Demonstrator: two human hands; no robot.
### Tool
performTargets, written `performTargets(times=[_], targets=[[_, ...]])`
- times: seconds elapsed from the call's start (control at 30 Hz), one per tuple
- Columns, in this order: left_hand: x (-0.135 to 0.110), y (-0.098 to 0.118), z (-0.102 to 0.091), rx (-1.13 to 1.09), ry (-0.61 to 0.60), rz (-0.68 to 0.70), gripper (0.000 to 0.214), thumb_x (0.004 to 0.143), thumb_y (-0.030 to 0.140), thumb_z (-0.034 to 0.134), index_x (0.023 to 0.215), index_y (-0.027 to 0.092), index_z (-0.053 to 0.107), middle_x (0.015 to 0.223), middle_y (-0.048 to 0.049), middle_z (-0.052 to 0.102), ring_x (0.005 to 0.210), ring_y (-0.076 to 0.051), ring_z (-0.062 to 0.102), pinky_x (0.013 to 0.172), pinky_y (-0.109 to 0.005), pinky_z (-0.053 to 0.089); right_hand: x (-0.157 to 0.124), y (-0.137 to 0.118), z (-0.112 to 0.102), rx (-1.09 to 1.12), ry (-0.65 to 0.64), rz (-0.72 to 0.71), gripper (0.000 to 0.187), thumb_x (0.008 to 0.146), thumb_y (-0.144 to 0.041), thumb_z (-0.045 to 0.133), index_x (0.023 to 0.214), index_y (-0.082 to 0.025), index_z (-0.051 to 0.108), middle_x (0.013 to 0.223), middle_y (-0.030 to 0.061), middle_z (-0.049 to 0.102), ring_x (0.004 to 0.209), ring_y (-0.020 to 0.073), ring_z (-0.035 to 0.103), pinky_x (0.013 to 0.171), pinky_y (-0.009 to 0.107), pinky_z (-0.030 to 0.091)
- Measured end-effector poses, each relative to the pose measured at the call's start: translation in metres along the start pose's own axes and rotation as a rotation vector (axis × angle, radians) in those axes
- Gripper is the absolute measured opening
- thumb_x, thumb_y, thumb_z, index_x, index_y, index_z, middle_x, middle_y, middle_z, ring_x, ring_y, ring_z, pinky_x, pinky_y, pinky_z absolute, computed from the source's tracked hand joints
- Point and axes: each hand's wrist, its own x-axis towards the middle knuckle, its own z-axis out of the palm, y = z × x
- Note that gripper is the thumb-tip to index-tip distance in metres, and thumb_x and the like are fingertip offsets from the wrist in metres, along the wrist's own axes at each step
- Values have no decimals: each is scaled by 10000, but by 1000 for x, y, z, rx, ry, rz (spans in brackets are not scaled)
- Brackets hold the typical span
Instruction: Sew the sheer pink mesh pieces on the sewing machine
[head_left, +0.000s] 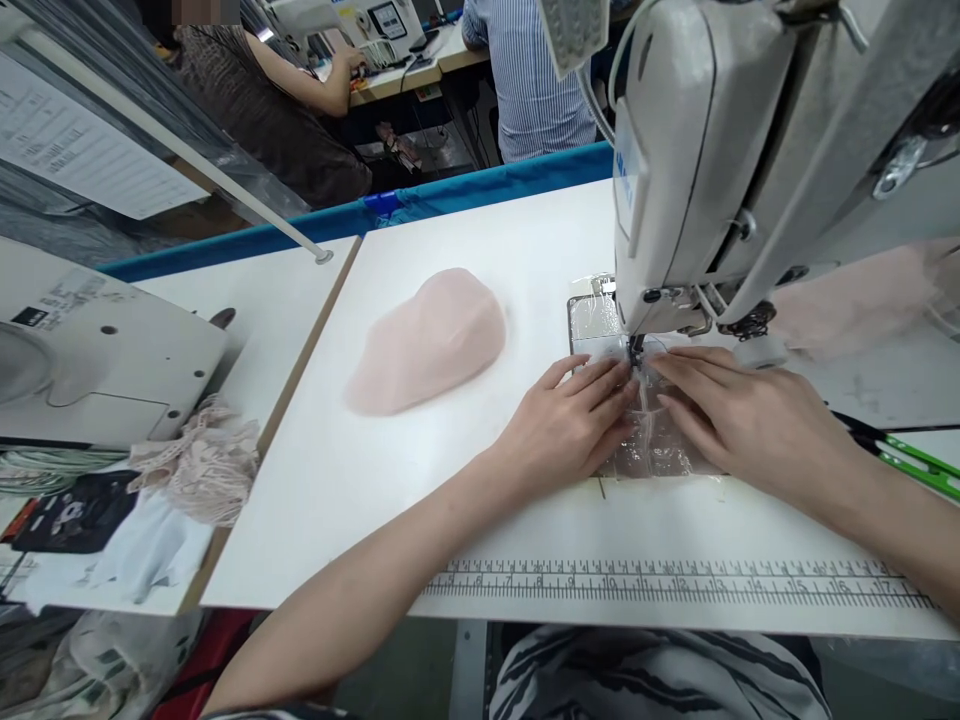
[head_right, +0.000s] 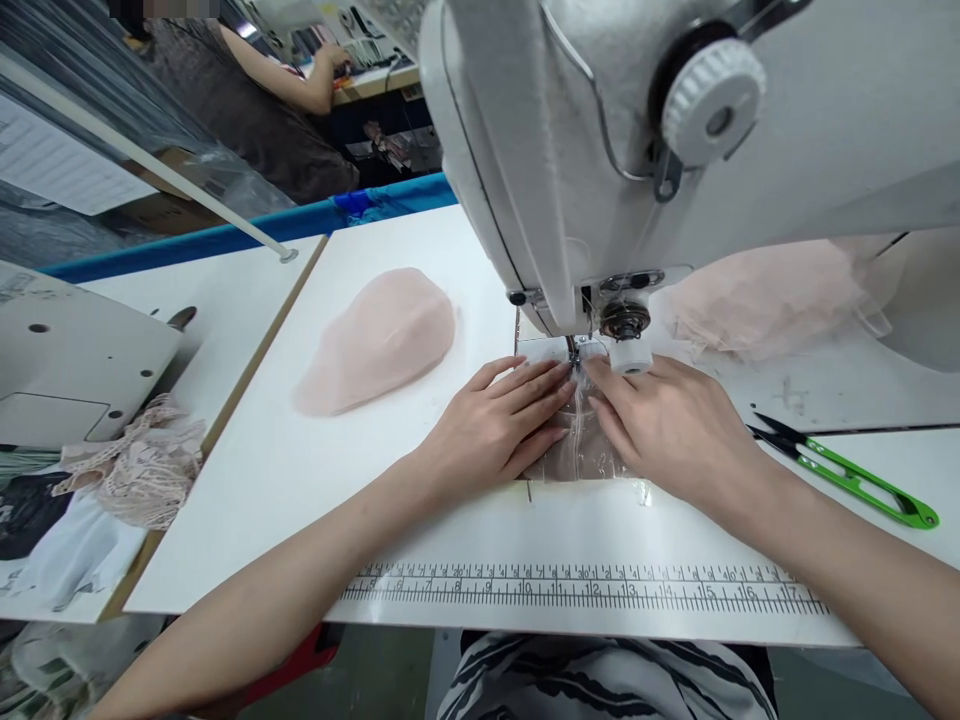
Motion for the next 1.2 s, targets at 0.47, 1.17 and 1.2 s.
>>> performTargets(times=[0.47, 1.17, 1.2], targets=[[-1, 2, 3, -1, 8, -16, 391, 1003, 391, 519, 1249, 119, 656, 1287, -139, 677, 1258, -256, 616, 1229, -521, 315, 1, 3, 5, -25, -16, -7, 416, 1013, -328, 428, 1236, -101, 695, 1036, 138, 763, 843, 266, 709, 498, 361, 462], [2, 4, 7, 65, 23, -30, 444, 1037, 445, 418, 1275, 133, 628, 1302, -137, 668, 1256, -233, 617, 1218, -566, 299, 0, 3, 7, -95, 67, -65, 373, 1011, -288, 445, 1194, -86, 700, 1052, 128, 762, 803, 238, 718, 577, 358, 517], [1, 4, 7, 61, 17, -32, 455, 1035, 450, 421, 1283, 127, 623, 1315, -143, 658, 1265, -240, 610, 1220, -573, 289, 0, 3, 6, -85, 78, -75, 369, 1009, -282, 450, 1189, -77, 698, 1072, 134, 757, 801, 239, 719, 596, 365, 524]])
